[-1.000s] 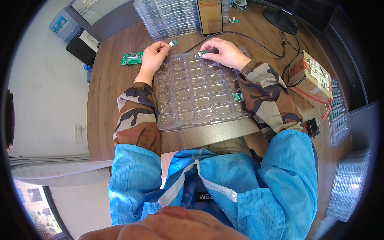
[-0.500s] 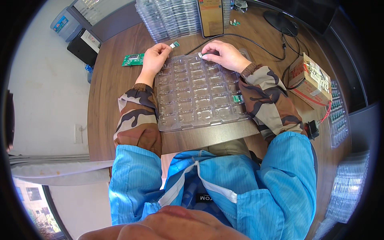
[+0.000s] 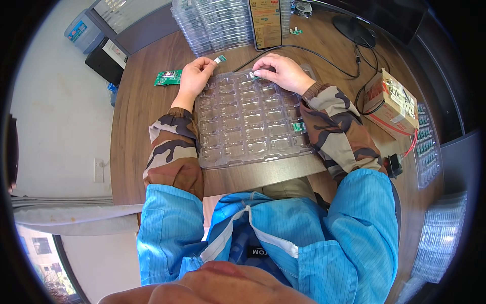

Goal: Picking up small electronic components and placing them into specific slots in a plastic tray.

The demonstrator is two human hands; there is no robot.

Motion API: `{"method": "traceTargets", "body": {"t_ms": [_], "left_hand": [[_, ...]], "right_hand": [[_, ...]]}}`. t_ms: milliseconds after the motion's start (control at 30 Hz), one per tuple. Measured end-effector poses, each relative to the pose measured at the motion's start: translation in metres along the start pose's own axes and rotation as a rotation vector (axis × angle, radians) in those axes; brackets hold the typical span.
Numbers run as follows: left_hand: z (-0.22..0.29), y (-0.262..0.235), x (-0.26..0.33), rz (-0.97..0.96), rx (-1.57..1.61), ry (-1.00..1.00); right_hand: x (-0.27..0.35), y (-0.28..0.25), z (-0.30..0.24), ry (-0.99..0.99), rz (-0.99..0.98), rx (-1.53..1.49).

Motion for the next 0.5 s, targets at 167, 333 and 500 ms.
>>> {"method": "traceTargets", "body": {"t_ms": [167, 333, 500], "left_hand": [[0.0012, -0.0001, 0.0006, -0.008, -0.002, -0.013], [0.0023, -0.0003, 0.0010, -0.016, -0.013, -0.008], [0.0008, 0.0008, 0.0010, -0.024, 0.000, -0.021]], "right_hand": [[-0.0006, -0.0012, 0.0019, -0.025, 0.012, 0.059], [-0.0003, -0.0038, 0.0008, 0.010, 0.029, 0.091], [-0.0003, -0.0044, 0.0026, 0.025, 0.038, 0.080]]}}
Point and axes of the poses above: each hand's wrist, its own x-axis away from the middle knuckle, its own y-axis out of the palm, z = x × y, the point moved 9 cm from there along -x, towards the middle knuckle, and after that the axes turned 1 degree about x, right-handed, at the moved point
